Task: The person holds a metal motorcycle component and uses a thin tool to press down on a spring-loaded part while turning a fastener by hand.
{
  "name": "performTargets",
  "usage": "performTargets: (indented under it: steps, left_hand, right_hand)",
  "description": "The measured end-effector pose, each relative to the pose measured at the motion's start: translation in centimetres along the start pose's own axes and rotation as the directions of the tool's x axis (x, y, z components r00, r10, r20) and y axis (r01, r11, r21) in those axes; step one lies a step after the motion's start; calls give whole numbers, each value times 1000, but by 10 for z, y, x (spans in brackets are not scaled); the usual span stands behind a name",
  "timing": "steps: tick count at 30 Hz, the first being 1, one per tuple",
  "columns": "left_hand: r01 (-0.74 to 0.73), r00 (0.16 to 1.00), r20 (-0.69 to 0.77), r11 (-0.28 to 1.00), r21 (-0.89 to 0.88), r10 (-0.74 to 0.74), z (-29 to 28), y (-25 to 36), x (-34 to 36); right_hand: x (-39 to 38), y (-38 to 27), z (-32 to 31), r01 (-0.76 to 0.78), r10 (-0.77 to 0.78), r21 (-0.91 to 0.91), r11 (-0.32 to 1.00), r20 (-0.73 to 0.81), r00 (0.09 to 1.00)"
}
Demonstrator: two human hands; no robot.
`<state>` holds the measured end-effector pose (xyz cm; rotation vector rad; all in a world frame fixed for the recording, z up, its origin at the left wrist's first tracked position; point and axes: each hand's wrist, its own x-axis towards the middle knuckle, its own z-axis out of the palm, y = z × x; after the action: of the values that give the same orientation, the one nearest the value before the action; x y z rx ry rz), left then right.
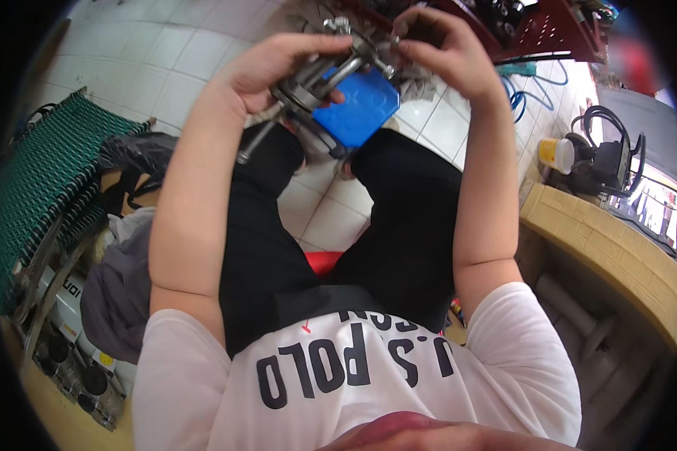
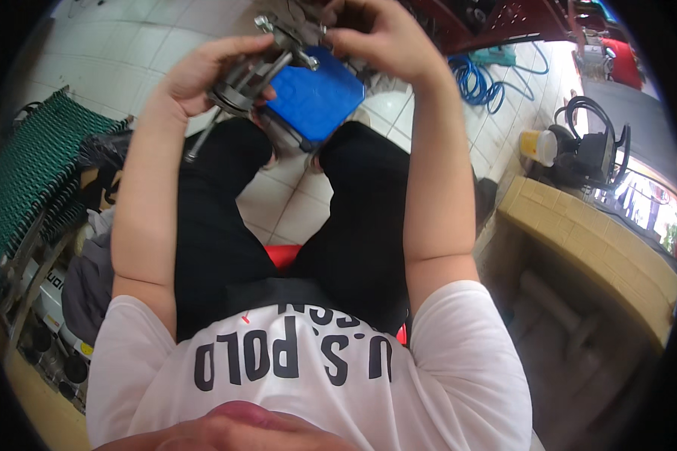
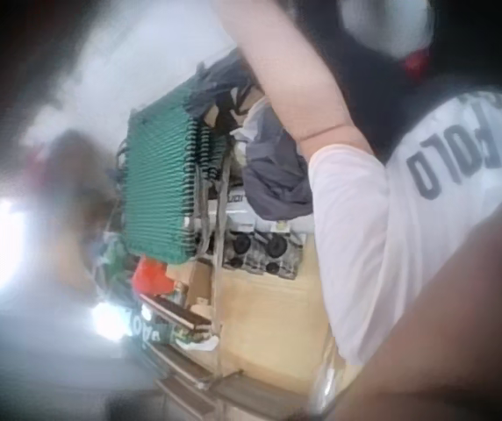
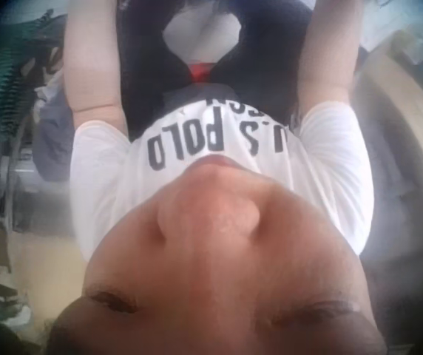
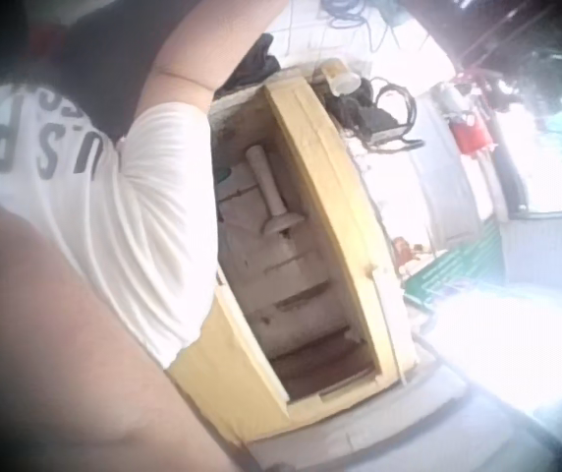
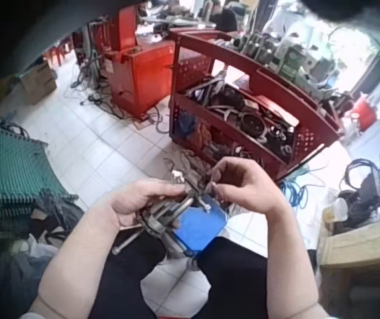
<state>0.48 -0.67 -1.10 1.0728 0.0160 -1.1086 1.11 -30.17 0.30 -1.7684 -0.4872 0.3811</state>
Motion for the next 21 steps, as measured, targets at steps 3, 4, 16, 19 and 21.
performTargets:
  steps: [3, 4, 16, 19, 21]
  left_hand:
    - [-62, 996, 67, 997, 42, 59, 9, -1, -3]
    - [-1, 996, 89, 991, -134, 13, 11, -2, -4]
    - [82, 992, 99, 995, -63, -75, 30, -17, 1]
    - [66, 994, 89, 998, 0, -66, 30, -18, 2]
    - [114, 991, 68, 993, -27, -112, 32, -20, 4]
  right_hand:
    - [-8, -32, 7, -178, 178, 175, 968, 15, 984]
    - [-7, -18, 5, -162, 155, 207, 965, 50, 987]
    - [-9, -22, 22, -286, 277, 26, 958, 176, 945]
    - [-8, -28, 24, -328, 340, -89, 940, 182, 923]
    - [-10, -20, 20, -302, 313, -82, 950, 204, 928]
